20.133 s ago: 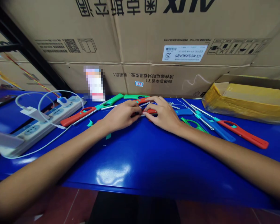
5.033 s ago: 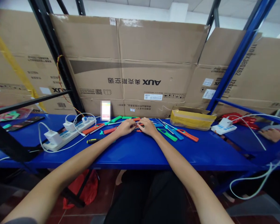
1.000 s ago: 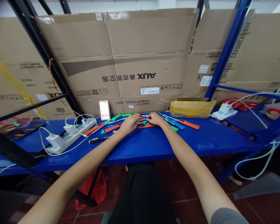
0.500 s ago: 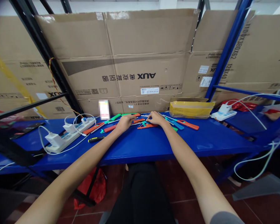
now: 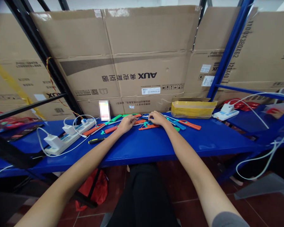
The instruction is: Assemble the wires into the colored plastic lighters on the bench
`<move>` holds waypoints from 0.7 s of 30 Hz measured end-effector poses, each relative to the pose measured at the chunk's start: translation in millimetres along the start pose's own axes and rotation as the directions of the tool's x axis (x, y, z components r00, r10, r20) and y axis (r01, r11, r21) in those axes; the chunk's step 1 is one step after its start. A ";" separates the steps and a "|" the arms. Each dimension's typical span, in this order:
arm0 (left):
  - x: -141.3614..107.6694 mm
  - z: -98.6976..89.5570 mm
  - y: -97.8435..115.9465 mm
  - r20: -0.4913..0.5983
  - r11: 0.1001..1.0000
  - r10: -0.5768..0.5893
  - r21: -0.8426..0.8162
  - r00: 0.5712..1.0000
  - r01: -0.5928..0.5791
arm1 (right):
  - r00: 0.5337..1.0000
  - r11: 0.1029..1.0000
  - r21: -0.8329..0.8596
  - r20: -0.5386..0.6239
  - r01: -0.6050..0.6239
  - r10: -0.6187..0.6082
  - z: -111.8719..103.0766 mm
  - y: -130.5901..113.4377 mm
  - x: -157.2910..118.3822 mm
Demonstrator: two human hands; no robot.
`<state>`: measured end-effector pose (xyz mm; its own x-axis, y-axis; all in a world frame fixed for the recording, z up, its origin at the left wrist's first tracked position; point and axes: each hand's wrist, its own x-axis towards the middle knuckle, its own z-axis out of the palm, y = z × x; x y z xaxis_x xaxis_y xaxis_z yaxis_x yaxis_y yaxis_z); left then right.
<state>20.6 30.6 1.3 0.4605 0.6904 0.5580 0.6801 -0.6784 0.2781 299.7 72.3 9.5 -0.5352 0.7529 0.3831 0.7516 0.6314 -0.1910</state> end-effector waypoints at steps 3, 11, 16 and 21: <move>0.9 0.9 -0.3 -0.011 1.000 -0.015 0.003 1.000 0.015 | 0.998 1.000 0.020 -0.055 0.011 -0.010 -2.0 -2.7 -0.5; 1.0 3.5 1.0 -0.041 0.999 -0.047 0.001 0.998 0.047 | 0.990 0.997 0.070 -0.139 0.023 -0.013 -2.8 -13.8 -1.8; 0.5 3.4 1.8 -0.049 0.998 -0.062 -0.003 0.997 0.062 | 0.996 0.999 0.032 -0.086 0.015 -0.013 1.4 -21.2 -0.9; -0.1 1.1 1.1 -0.084 0.992 -0.125 0.021 0.989 0.128 | 0.997 0.999 0.037 -0.069 0.029 -0.027 3.0 -22.7 0.1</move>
<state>21.9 30.1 0.7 0.3220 0.7463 0.5825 0.7451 -0.5794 0.3304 281.4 58.7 11.2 -0.5271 0.7213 0.4494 0.7209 0.6595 -0.2131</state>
